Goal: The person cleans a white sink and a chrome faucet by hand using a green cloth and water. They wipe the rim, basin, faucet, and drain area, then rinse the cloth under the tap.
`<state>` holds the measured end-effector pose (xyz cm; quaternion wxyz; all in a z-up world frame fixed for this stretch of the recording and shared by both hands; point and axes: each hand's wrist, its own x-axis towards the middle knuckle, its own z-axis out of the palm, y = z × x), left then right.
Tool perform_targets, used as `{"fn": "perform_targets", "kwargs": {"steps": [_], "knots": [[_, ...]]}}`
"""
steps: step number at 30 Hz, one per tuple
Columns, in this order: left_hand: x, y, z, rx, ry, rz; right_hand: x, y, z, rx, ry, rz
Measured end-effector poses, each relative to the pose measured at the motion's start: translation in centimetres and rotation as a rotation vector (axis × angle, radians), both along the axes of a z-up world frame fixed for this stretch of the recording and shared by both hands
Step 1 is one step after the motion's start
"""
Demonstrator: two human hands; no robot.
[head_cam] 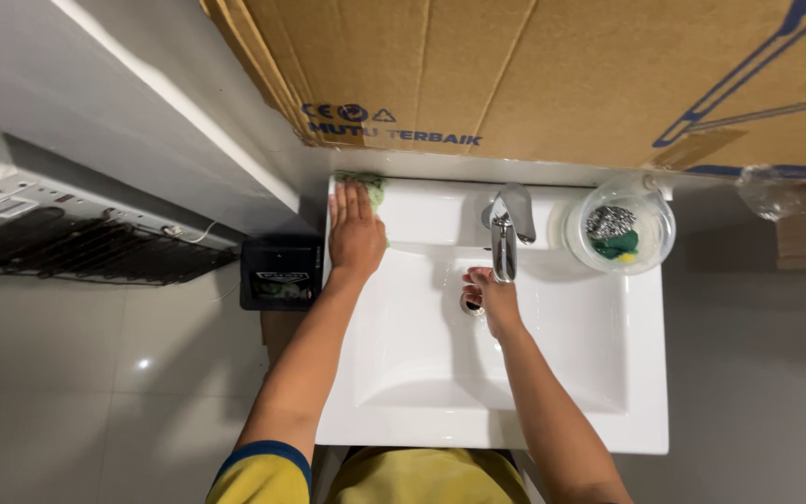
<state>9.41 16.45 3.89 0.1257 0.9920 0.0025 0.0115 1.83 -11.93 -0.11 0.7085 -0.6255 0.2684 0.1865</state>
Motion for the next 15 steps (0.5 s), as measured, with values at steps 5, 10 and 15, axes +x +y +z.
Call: {"fn": "perform_targets", "kwargs": {"steps": [5, 10, 15], "knots": [[0.3, -1.8, -0.5, 0.041, 0.056, -0.094, 1.5, 0.4, -0.9, 0.080, -0.059, 0.044], [-0.7, -7.1, 0.3, -0.123, 0.072, -0.115, 1.3, 0.8, -1.1, 0.125, -0.019, 0.066], [0.0, -12.7, 1.1, -0.205, -0.069, -0.192, 0.2, -1.1, 0.2, 0.099, 0.039, 0.036]]}}
